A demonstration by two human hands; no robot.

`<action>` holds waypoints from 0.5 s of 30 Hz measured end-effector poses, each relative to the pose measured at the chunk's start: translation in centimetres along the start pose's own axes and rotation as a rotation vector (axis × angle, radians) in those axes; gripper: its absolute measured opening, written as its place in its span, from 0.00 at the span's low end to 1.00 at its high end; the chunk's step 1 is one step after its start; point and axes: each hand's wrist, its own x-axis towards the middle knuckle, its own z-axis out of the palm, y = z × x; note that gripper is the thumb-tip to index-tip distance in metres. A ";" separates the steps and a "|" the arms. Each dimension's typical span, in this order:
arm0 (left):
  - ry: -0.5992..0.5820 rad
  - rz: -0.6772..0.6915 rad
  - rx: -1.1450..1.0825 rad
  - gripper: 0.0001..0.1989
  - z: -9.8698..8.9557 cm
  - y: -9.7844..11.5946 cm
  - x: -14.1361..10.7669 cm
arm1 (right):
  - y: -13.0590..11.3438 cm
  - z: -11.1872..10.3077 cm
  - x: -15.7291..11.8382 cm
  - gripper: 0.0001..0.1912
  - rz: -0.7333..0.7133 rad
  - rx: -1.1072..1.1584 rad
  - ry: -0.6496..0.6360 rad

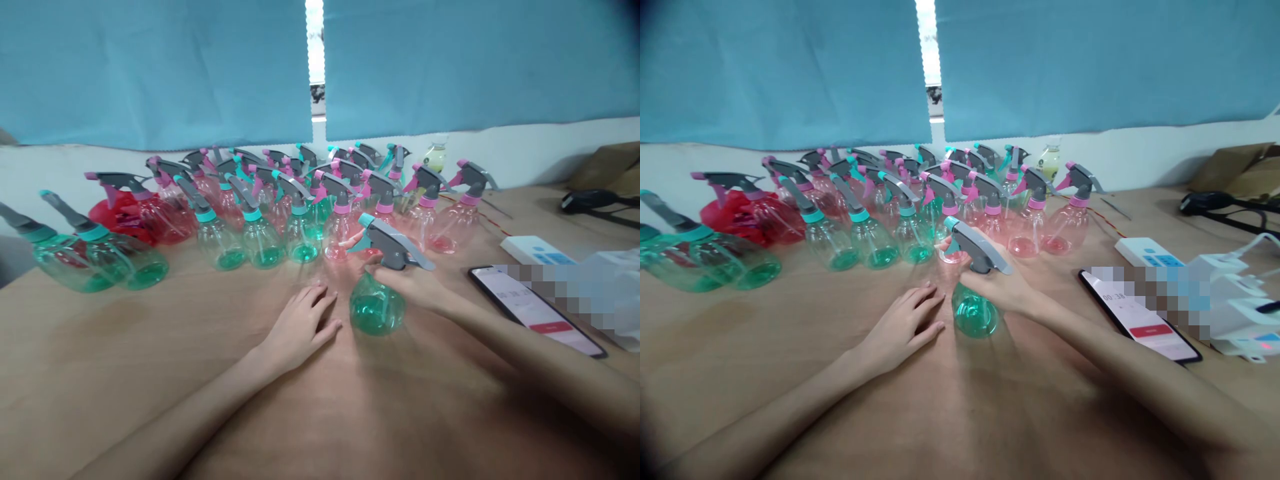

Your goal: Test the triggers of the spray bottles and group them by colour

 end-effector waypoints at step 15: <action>-0.001 0.000 -0.001 0.23 0.0 0.0 0.0 | 0.3 0.0 0.2 0.18 -0.040 0.033 0.003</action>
